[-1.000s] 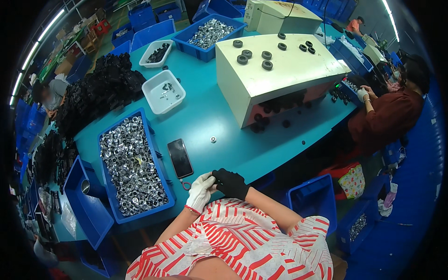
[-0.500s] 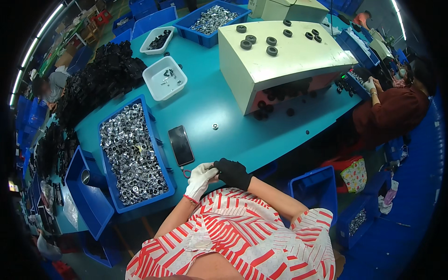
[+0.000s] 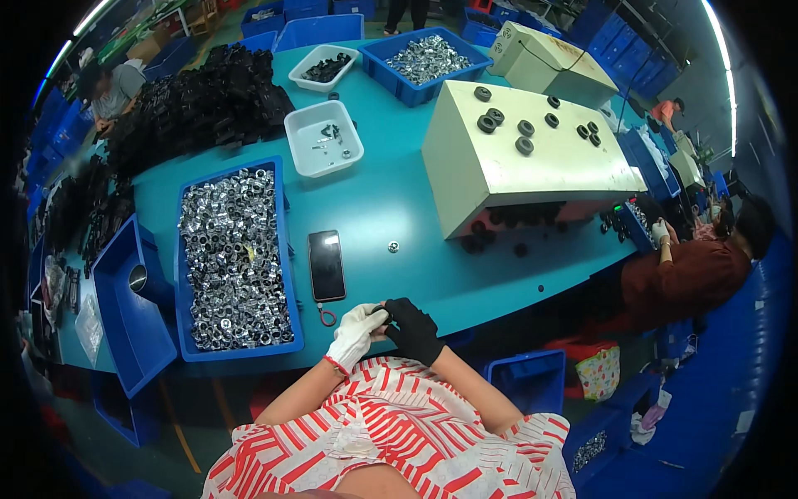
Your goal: Assembling small metal components into black plastic circular housings at a factory workbench.
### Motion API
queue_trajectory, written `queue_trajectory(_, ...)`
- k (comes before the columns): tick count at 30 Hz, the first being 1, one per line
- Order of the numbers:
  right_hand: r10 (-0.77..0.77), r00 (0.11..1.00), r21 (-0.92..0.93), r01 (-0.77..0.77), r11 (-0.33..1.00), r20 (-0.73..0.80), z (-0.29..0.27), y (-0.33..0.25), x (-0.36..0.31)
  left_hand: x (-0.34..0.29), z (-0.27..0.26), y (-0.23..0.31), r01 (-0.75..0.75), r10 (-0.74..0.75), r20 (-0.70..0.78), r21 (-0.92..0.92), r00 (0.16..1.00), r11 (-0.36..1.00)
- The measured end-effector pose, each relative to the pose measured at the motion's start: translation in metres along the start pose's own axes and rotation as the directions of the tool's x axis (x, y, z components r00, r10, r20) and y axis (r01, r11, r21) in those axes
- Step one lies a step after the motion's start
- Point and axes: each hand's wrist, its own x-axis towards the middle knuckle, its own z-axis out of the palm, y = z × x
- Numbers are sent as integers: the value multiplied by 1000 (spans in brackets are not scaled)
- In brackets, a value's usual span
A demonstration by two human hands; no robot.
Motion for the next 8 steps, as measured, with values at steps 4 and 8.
queue_trajectory(4,-115,993,-40,115,993,-7,-4,2,7,0,-4,4,-163,153,104,91,983,982)
queue_trajectory(8,-74,997,-95,73,993,-2,-12,-11,21,4,-1,14,-256,252,48,191,967,947)
